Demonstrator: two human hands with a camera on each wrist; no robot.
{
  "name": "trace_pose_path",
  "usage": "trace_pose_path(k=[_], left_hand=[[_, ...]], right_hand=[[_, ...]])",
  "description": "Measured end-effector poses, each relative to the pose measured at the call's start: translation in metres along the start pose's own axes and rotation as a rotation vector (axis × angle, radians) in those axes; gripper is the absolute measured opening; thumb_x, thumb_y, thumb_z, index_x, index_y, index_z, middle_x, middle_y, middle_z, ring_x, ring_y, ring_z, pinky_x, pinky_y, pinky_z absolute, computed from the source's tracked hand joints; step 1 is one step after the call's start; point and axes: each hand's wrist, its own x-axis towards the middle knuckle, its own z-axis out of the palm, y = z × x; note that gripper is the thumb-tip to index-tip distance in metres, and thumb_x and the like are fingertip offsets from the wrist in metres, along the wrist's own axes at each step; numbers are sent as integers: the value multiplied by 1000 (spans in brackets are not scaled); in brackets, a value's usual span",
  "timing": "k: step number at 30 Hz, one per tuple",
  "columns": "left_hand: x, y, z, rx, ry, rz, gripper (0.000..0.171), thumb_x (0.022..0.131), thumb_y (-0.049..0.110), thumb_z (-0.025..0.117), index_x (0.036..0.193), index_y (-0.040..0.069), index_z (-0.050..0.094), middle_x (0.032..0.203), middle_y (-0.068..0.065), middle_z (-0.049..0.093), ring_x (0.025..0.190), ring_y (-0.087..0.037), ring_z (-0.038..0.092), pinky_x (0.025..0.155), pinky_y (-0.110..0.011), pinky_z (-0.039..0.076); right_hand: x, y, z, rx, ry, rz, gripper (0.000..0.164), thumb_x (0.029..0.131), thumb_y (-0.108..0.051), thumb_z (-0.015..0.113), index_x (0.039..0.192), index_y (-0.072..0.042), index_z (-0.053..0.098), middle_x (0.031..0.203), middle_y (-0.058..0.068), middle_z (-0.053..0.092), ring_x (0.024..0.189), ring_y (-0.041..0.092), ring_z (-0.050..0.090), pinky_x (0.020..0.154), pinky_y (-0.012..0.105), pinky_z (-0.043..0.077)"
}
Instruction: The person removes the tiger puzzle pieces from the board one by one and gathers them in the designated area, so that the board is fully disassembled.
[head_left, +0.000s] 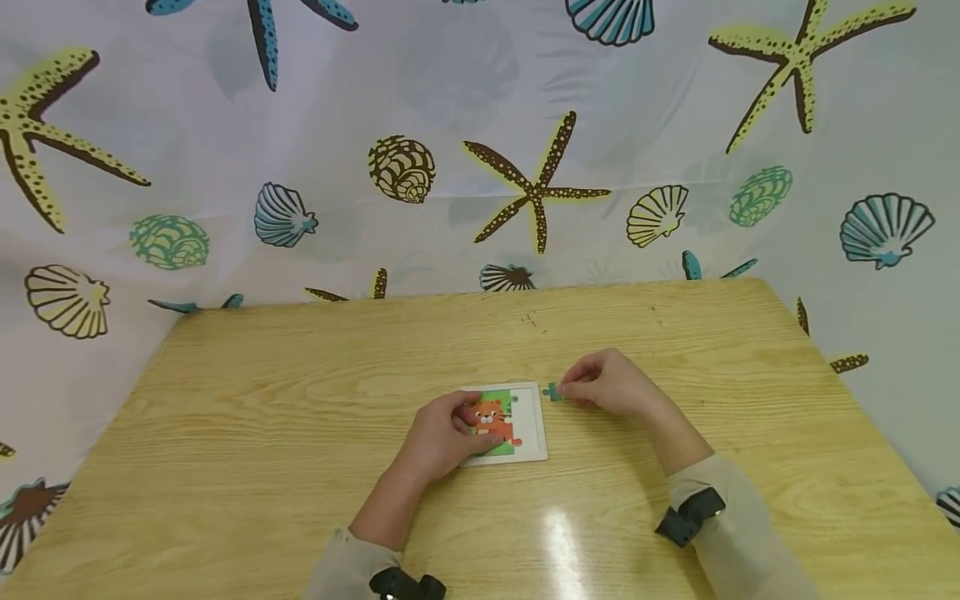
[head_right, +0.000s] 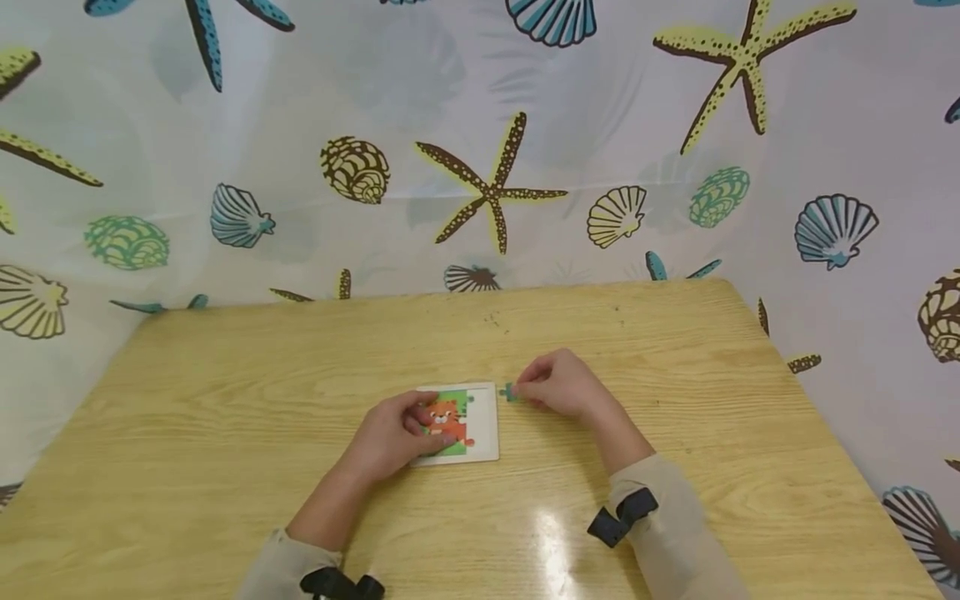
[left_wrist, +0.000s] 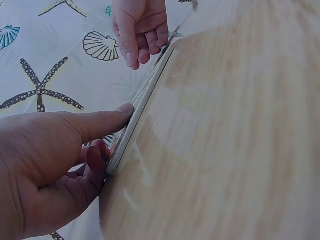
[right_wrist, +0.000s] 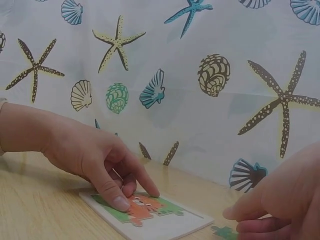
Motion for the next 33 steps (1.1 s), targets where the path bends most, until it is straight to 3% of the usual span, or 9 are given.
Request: trace_pose_path(k=[11,23,33], left_hand=[[1,-2,1,2,-4,3,64,83,16,90,138,0,63,99,-5,62,83,-18,54,75,-31,48],[4,-2,0,5,-4,8,65,83,17,90,139,0,63,98,-4,62,83,-17,53,75,-31,47],[2,-1,-1,-12,-9,14,64,82,18,91,138,0,64,97,-4,64,82,-17,55,73,-31,49]], right_hand=[[1,-5,6,35,-33,-18,19,97,-14,74,106,2,76,95,9,73,82,17,69,76,31,58],[3,-16,17,-30,-49,-68,17,96,-16,76,103,-1,77,87,9,73,76,16,65,69,27,53],[6,-24,29,-28,-64,-51,17,96,-16,76,104,-1,78,88,5,74,75,15,68,70,28,56]])
